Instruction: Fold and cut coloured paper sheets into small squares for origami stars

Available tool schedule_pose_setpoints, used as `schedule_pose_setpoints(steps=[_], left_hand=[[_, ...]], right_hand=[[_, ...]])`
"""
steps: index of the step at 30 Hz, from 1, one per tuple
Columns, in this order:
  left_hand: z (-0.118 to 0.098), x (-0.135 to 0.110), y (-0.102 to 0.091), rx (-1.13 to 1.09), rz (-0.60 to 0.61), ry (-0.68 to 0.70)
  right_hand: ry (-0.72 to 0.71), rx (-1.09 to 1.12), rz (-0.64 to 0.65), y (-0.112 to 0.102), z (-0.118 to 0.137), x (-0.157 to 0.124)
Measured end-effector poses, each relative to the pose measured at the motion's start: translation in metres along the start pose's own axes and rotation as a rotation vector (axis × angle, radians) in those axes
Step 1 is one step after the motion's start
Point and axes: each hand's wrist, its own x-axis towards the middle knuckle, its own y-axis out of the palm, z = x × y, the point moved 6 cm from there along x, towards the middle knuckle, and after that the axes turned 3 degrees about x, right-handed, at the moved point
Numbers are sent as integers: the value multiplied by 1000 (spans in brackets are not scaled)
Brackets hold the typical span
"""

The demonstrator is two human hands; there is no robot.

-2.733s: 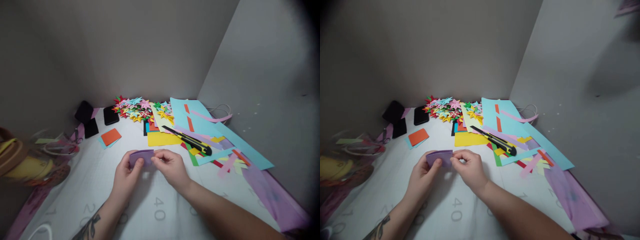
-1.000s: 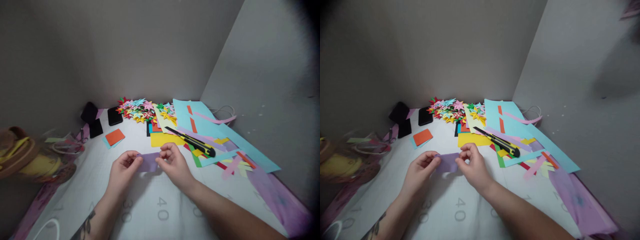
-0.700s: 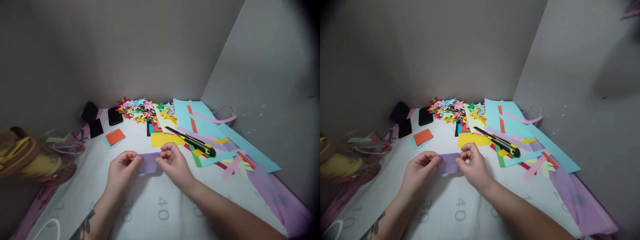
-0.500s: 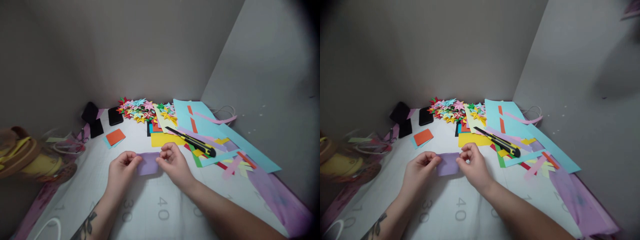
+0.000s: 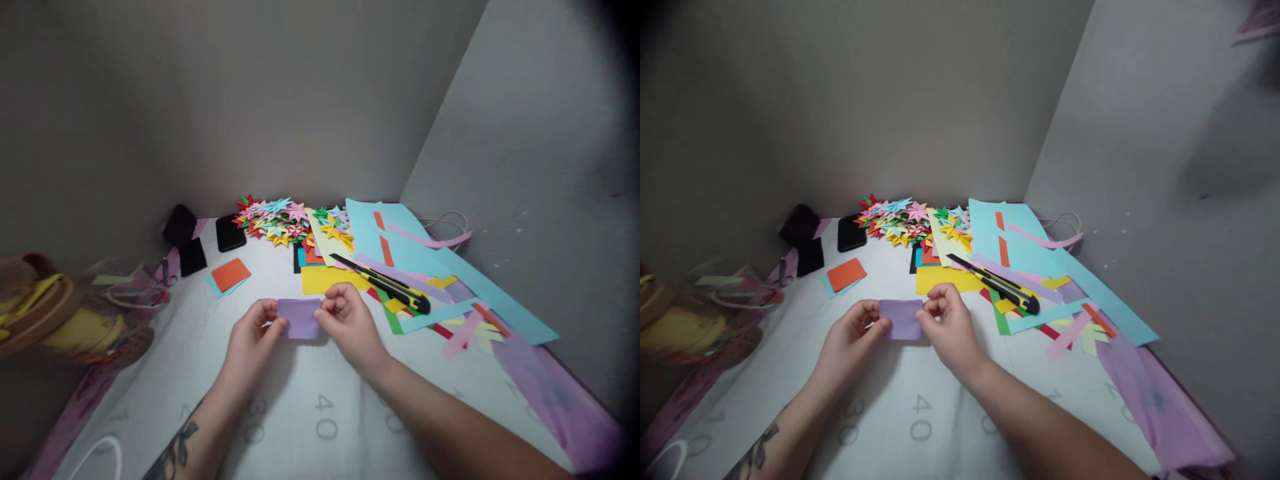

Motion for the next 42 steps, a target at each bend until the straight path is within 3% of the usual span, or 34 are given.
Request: schedule_pose_setpoints(steps=[6,14,17,20,23,27,30,32,35,37,42], left_hand=[[2,1,-2,268,7,-25],[4,0,-5,275,-37,11],[-1,0,3,103,15,70],[0,-4,15,-180,59,-10],[4,-7,18,-306,-35,-106],[6,-8,7,-379,-177,-123],[4,-7,-1,-322,-200,-103],[1,-7,-4,-253,-187,-78],[-4,-8,-3,-161,-144,-57],[-5,-9,-2,-134,-116,-50],[-4,-10,1,-149,-50,-21]], right_hand=[[-14,27,-41,-2,1,0],[17,114,-86,-5,-7,3],[24,163,-118,-8,-10,5],[38,214,-117,-6,-14,3],[91,248,-74,4,-20,-2],[164,196,94,23,-26,-13],[26,1,75,18,-17,-16],[-185,-176,33,10,0,-17],[-443,-400,122,8,23,-20],[-467,-473,186,9,28,-19],[-390,-428,181,6,28,-13]])
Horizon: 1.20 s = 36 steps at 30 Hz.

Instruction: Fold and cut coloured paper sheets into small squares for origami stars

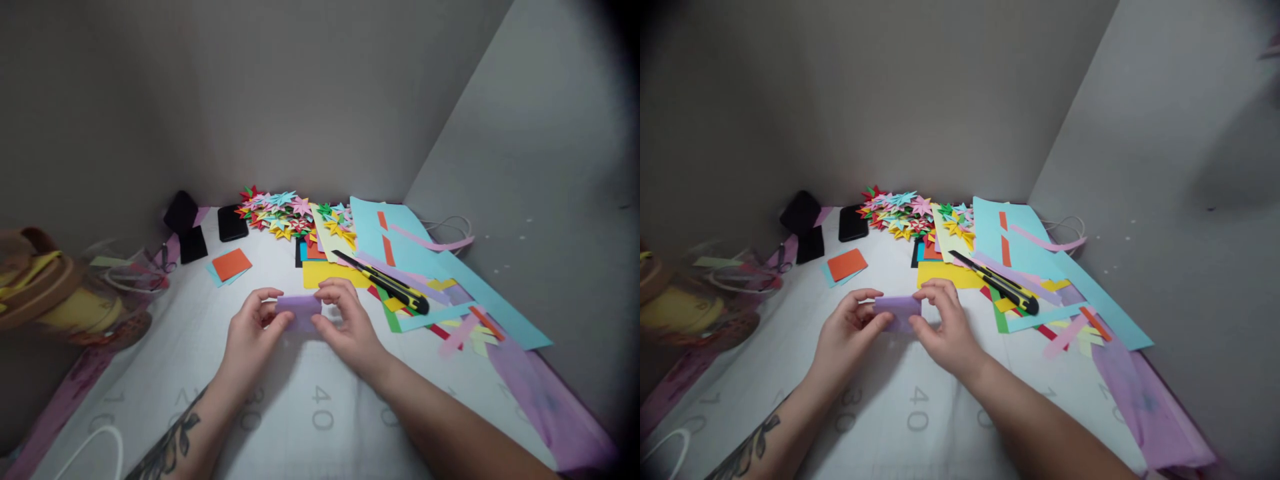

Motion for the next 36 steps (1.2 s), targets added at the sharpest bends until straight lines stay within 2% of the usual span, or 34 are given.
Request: schedule_pose_setpoints(steps=[5,10,17,29,36], left_hand=[[-1,0,-1,19,-12,21],[0,-1,1,43,-4,23],[-12,-6,-1,262,-57,207],[-10,-6,-4,305,-89,192],[-5,-4,-4,259,-96,96]], right_hand=[[27,85,-11,1,-5,2],[121,140,-100,-2,-11,1],[266,167,-159,-5,-19,0],[361,214,-166,-4,-22,-1],[366,235,-179,-2,-22,-1]])
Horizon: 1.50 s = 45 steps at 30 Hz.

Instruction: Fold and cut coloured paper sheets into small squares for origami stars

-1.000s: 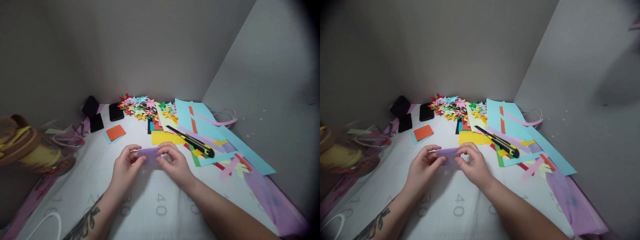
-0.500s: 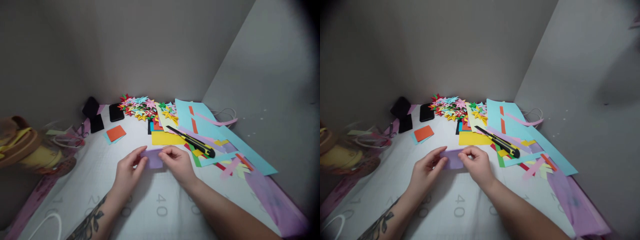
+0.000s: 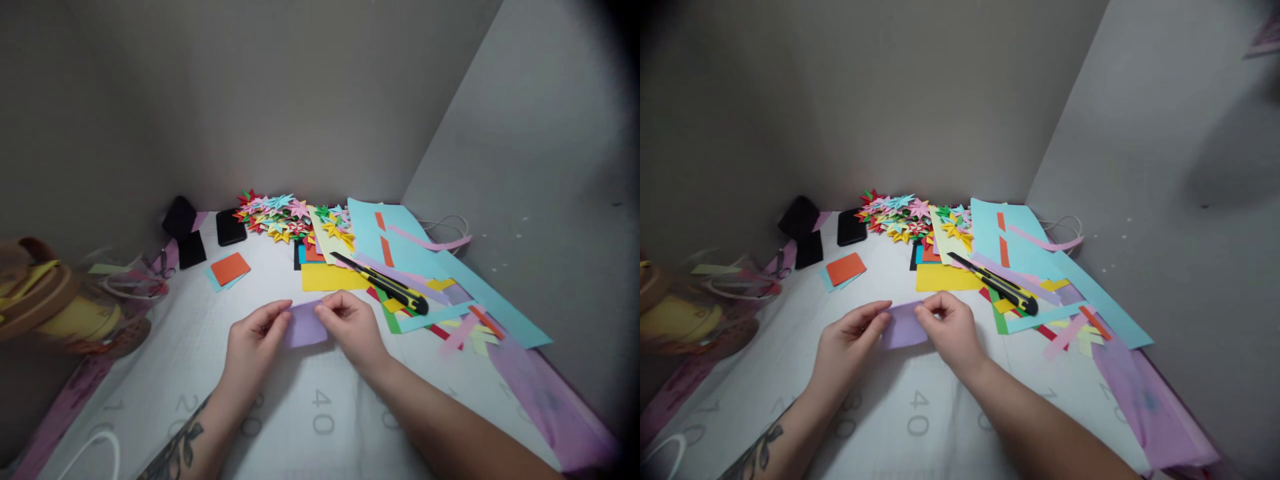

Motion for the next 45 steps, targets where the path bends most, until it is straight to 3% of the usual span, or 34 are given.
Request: schedule_pose_setpoints(steps=[6,10,17,24,30,38,45], left_hand=[[3,1,0,-37,15,-53],[2,1,0,-13,20,-18],[-4,-1,9,55,76,158],[6,3,18,-108,197,-79],[12,5,13,-249,180,-206],[14,5,7,-288,152,-255],[12,11,-5,-239,-1,-259]], right_hand=[[7,42,-3,2,-1,2],[7,104,29,3,-1,3],[-251,-296,232,15,19,-4],[83,-10,101,7,-4,-1],[141,163,81,6,-14,1],[137,98,98,4,-13,2],[168,-173,251,13,-11,1]])
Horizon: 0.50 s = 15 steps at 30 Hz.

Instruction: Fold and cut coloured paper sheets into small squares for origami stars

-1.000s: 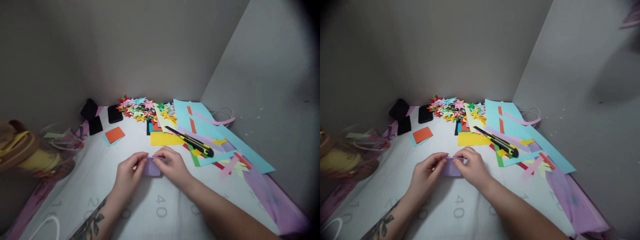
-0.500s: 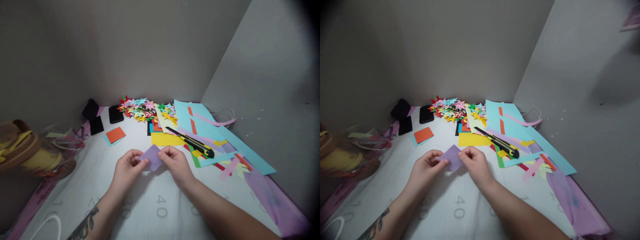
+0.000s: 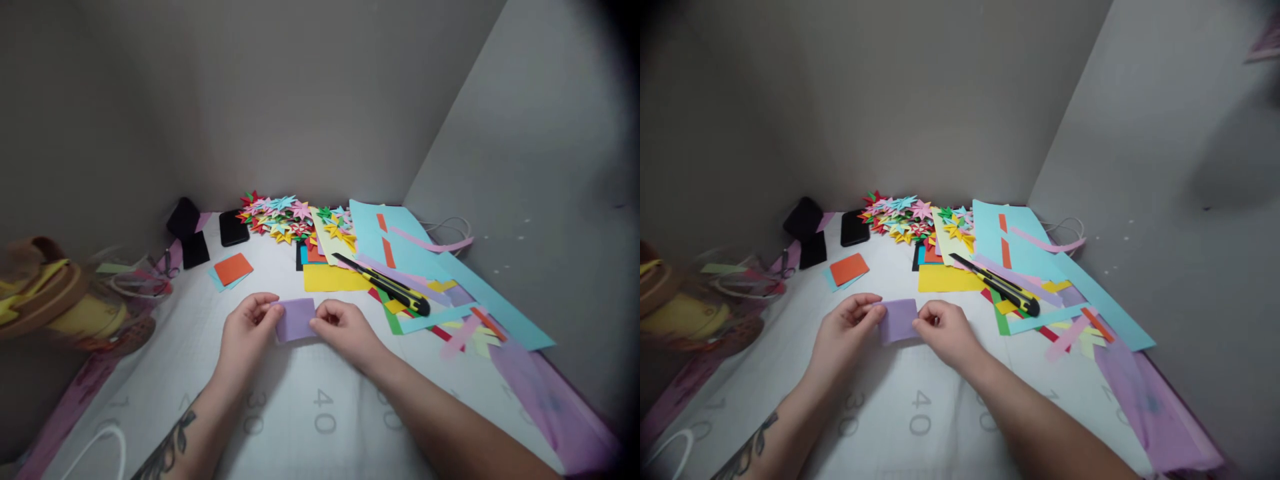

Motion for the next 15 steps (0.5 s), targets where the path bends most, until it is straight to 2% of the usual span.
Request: schedule_pose_setpoints(steps=[2,7,12,15], left_hand=[[3,1,1,-26,14,-12],[11,1,11,-35,165,-33],[8,0,10,43,127,-17],[7,-1,13,7,162,-19]], right_hand=[[13,46,-20,-1,-2,0],[7,188,-93,-8,-5,2],[6,213,-80,-8,-7,4],[-6,237,-96,-10,-11,5]])
